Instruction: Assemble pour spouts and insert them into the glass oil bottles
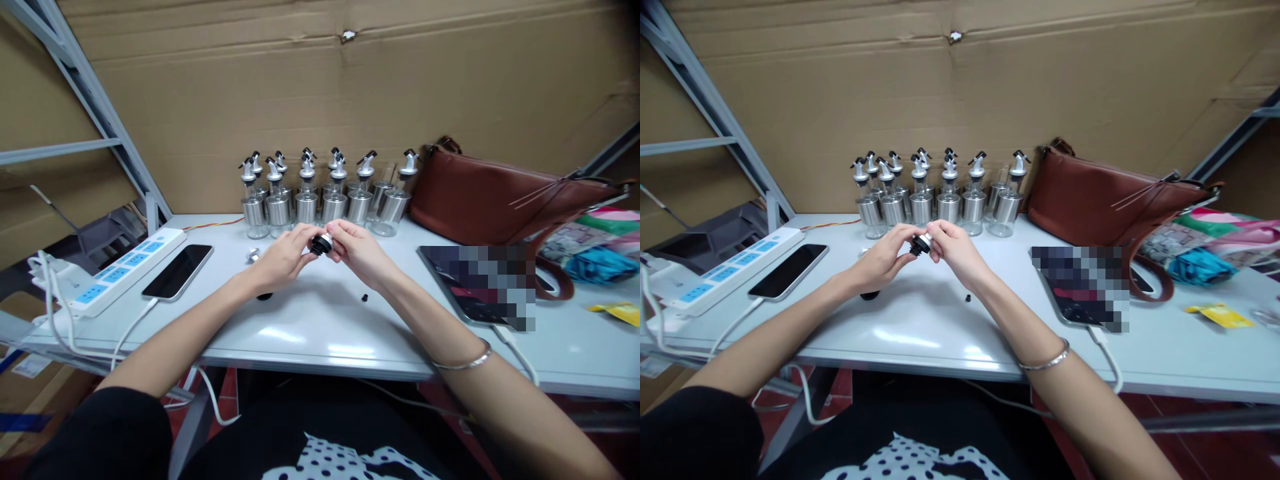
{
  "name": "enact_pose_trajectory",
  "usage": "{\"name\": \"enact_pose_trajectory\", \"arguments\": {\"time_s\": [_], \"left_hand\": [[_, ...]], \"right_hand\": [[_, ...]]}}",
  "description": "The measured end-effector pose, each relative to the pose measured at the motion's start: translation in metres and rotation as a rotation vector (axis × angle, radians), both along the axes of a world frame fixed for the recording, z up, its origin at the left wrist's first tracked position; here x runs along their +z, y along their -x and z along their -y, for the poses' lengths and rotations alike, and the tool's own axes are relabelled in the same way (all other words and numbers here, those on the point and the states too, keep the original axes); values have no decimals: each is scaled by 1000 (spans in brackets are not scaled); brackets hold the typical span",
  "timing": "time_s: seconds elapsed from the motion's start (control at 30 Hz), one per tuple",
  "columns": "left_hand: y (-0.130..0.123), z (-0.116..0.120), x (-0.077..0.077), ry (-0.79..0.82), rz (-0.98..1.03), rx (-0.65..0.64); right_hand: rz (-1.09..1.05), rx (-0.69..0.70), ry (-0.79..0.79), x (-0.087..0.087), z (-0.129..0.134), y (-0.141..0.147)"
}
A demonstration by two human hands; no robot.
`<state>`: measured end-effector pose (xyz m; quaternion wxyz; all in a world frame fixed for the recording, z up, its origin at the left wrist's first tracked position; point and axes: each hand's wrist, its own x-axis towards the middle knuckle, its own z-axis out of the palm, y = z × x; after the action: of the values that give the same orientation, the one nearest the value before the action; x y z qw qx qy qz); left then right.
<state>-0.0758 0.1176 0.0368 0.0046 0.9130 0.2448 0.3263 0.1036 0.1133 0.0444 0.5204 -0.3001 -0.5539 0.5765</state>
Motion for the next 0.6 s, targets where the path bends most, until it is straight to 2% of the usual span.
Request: {"name": "enact_pose_trajectory", "arguments": {"time_s": [0.43,0.6], "left_hand": [[-1,2,2,-24,40,14],[-2,1,1,115,182,-61]], "right_hand": [[-10,21,-5,1,1,1],[-92,99,70,3,2,1]]}}
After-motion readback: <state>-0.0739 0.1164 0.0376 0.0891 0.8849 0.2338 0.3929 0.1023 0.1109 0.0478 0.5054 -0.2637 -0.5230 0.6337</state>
